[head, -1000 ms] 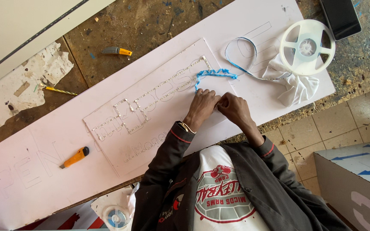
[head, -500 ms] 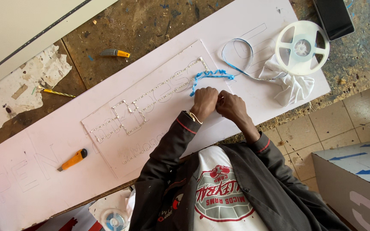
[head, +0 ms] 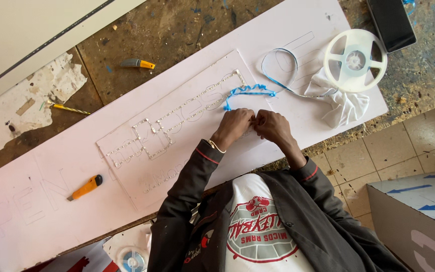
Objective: The person places a strip of LEDs into a channel on a foam board, presses it down by hand, and then uses a utility knife to trim the foam board.
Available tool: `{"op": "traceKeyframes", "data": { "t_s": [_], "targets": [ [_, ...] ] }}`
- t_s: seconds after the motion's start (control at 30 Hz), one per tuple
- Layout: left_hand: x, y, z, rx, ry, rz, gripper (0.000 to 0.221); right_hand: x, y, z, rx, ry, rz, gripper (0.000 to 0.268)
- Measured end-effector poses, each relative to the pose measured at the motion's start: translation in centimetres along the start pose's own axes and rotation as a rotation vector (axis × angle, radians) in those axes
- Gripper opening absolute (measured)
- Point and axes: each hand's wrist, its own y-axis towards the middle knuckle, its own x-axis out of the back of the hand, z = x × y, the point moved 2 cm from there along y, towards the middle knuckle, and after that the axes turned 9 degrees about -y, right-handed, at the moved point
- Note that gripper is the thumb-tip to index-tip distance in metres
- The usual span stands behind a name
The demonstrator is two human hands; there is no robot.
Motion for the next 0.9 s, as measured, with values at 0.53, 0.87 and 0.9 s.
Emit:
{"op": "traceKeyframes", "data": {
  "t_s": [0.53,0.87,0.9],
  "targets": [
    [-0.2,3.2,3.0,0.149,-0.101,0.112,0.027,1.3,-0.2,0.2,0.044,0.029,0.093,0.015],
    [0.1,5.0,3.1,0.055,0.004,0.174,0.012,0.8,-0.3,0.2,0.017,0.02,0.079,0.015],
    [0.9,4.6,2.9,0.069,-0.031,0.172,0.015,0.8,-0.2,0.2,0.024,0.015,0.08,0.016]
  ]
}}
